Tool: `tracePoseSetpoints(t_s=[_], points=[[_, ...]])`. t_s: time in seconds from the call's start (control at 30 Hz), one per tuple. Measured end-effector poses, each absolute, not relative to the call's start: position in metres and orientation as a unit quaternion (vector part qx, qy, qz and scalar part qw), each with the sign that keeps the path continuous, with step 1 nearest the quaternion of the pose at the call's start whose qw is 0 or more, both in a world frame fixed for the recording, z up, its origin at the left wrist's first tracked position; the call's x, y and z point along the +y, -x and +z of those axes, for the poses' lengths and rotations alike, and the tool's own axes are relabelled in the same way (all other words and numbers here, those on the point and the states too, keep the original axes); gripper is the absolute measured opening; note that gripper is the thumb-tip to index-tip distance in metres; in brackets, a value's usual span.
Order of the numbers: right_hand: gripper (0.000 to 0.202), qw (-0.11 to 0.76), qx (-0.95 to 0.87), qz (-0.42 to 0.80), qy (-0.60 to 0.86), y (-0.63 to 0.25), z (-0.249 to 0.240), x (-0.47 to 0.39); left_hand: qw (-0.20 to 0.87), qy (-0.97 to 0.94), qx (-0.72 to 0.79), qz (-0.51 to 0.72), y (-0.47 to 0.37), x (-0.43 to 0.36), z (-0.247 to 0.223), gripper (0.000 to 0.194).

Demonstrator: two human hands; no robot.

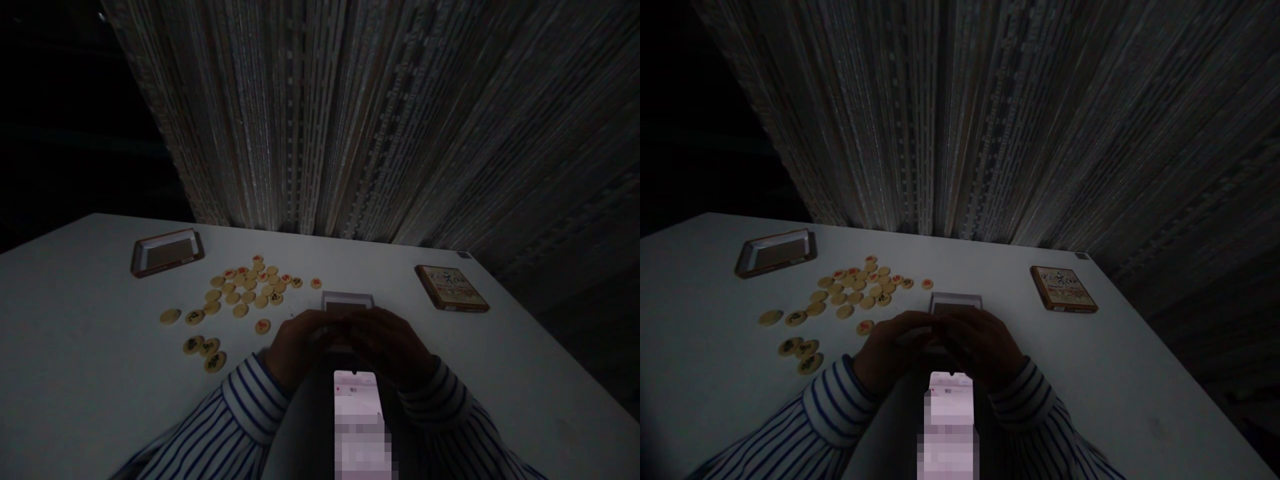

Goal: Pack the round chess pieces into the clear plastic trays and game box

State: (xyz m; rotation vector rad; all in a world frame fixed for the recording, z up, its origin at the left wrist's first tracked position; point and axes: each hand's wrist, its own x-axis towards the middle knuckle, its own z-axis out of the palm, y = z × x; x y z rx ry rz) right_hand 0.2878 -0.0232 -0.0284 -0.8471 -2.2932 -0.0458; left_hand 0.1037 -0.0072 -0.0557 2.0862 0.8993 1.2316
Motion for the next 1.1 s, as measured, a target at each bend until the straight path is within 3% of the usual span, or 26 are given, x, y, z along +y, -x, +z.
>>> tracePoseSetpoints(t_s=[0.27, 0.53, 1.1], points=[[0.024, 0.325, -0.88, -0.014, 0.347, -0.289, -0.032, -0.022, 0.293, -0.776, 0.347, 0.437, -0.104, -0.008, -0.058, 0.019], [0.012, 0.314, -0.868, -0.043, 0.383, -0.293, -0.027, -0.019, 0.177, -0.796, 0.376, 0.44, -0.101, -0.002, -0.061, 0.016], [0.017, 0.135, -0.874, 0.121, 0.451, -0.317, -0.007, -0.013, 0.161, -0.819, 0.385, 0.393, -0.101, 0.004, -0.07, 0.018]])
